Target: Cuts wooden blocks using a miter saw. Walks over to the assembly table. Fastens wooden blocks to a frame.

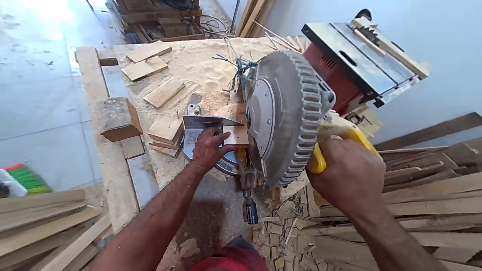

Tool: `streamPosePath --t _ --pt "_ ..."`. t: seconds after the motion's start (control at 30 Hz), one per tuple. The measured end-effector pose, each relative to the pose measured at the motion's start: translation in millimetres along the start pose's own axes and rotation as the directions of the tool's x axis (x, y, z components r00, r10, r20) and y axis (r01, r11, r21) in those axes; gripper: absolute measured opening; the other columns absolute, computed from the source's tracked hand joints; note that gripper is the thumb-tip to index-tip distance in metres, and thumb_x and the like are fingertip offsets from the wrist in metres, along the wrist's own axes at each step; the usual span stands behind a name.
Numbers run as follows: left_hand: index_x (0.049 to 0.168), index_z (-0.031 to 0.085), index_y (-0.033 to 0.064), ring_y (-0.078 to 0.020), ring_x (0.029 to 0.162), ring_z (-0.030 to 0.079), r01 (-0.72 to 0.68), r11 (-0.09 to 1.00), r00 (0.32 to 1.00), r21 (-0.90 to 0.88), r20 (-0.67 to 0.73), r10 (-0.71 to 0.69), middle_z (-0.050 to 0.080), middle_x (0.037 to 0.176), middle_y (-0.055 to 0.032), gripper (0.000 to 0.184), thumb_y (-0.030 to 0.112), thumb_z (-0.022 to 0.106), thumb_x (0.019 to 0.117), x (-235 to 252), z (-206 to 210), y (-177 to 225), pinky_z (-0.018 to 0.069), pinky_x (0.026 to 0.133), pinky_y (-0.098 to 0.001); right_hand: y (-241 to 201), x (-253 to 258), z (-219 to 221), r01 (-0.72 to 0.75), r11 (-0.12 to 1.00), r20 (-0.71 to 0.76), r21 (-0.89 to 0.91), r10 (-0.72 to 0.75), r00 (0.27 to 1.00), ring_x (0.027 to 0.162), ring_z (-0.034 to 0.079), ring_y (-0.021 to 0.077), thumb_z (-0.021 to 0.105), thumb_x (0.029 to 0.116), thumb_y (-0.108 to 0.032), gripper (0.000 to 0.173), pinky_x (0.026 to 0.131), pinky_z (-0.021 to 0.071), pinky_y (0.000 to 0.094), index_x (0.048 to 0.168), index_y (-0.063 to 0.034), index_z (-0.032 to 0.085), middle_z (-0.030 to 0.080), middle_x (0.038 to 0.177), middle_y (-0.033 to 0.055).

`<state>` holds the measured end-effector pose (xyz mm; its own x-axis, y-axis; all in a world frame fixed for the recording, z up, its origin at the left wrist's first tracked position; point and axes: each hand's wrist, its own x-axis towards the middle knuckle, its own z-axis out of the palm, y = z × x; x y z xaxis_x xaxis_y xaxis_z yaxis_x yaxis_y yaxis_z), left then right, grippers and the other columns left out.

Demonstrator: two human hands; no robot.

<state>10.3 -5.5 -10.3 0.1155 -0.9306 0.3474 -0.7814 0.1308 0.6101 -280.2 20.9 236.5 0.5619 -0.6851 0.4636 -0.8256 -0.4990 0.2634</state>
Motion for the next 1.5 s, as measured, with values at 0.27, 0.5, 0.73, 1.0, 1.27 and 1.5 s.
streamPosePath --t 0.27,0.5,0.73,1.0,1.27,1.5 --pt "0.124 0.074 0.0321 -0.0251 0.117 0.061 -0.005 1.0 1.0 0.008 -0.015 0.006 0.066 0.122 -0.0072 0.052 0.063 0.076 0.083 3 3 -6 0.0504 0.102 -0.0488 -13 -29 30 -0.044 0.999 -0.097 0.019 0.045 0.994 0.069 0.066 0.0327 0.058 0.092 -0.027 0.027 0.059 0.0511 0.0496 0.074 -0.0064 0.058 0.061 0.069 0.0112" --pt "0.122 0.075 0.025 -0.0285 0.127 0.057 0.002 1.0 1.0 -0.028 0.027 -0.001 0.061 0.135 -0.0114 0.05 0.056 0.08 0.0831 6 -4 -2 0.0486 0.107 -0.0526 13 4 2 0.022 0.994 0.021 0.108 -0.024 0.999 0.067 0.067 0.0325 0.062 0.0919 -0.035 0.029 0.053 0.0525 0.0524 0.079 -0.0096 0.064 0.063 0.069 0.0101" --pt "0.097 0.072 0.0068 -0.0317 0.127 0.06 0.063 0.998 0.992 -0.02 0.108 -0.061 0.056 0.146 -0.0138 0.04 0.04 0.086 0.0806 -36 -23 47 0.0529 0.103 -0.0551 65 88 -3 -0.071 0.947 -0.51 0.312 0.23 0.829 0.139 0.052 0.0335 0.073 0.0914 -0.027 0.05 0.119 0.0378 0.0536 0.136 -0.0078 0.064 0.06 0.143 0.0168" --pt "0.12 0.064 0.0053 -0.0186 0.092 0.07 0.47 0.672 0.874 -0.572 0.192 -0.447 0.071 0.108 -0.0086 0.07 0.052 0.088 0.0731 -239 -61 91 0.0619 0.079 -0.0387 -62 1 208 -0.646 0.586 0.535 0.489 0.383 0.753 0.147 0.036 0.0465 0.063 0.084 -0.076 0.097 0.115 0.0372 0.0641 0.158 -0.0164 0.042 0.033 0.161 0.0284" --pt "0.12 0.063 0.0077 -0.0214 0.094 0.071 0.554 0.636 0.748 -0.537 -0.015 -0.664 0.07 0.109 -0.0091 0.071 0.057 0.085 0.0736 -283 -115 96 0.0628 0.08 -0.0415 -58 -35 207 -0.388 0.758 0.441 0.525 0.148 0.885 0.135 0.046 0.0531 0.066 0.0912 -0.043 0.072 0.107 0.0388 0.0714 0.155 -0.0163 0.047 0.045 0.151 0.0313" --pt "0.119 0.069 0.0087 -0.0306 0.12 0.06 0.617 0.786 0.786 -0.027 0.071 -0.614 0.059 0.13 -0.0173 0.064 0.05 0.087 0.0735 -234 -44 101 0.055 0.099 -0.0499 -38 -196 101 -0.552 -0.132 0.565 0.823 0.093 0.82 0.119 0.067 0.0223 0.069 0.086 -0.062 0.077 0.096 0.0597 0.046 0.144 -0.0114 0.059 0.067 0.134 0.009"
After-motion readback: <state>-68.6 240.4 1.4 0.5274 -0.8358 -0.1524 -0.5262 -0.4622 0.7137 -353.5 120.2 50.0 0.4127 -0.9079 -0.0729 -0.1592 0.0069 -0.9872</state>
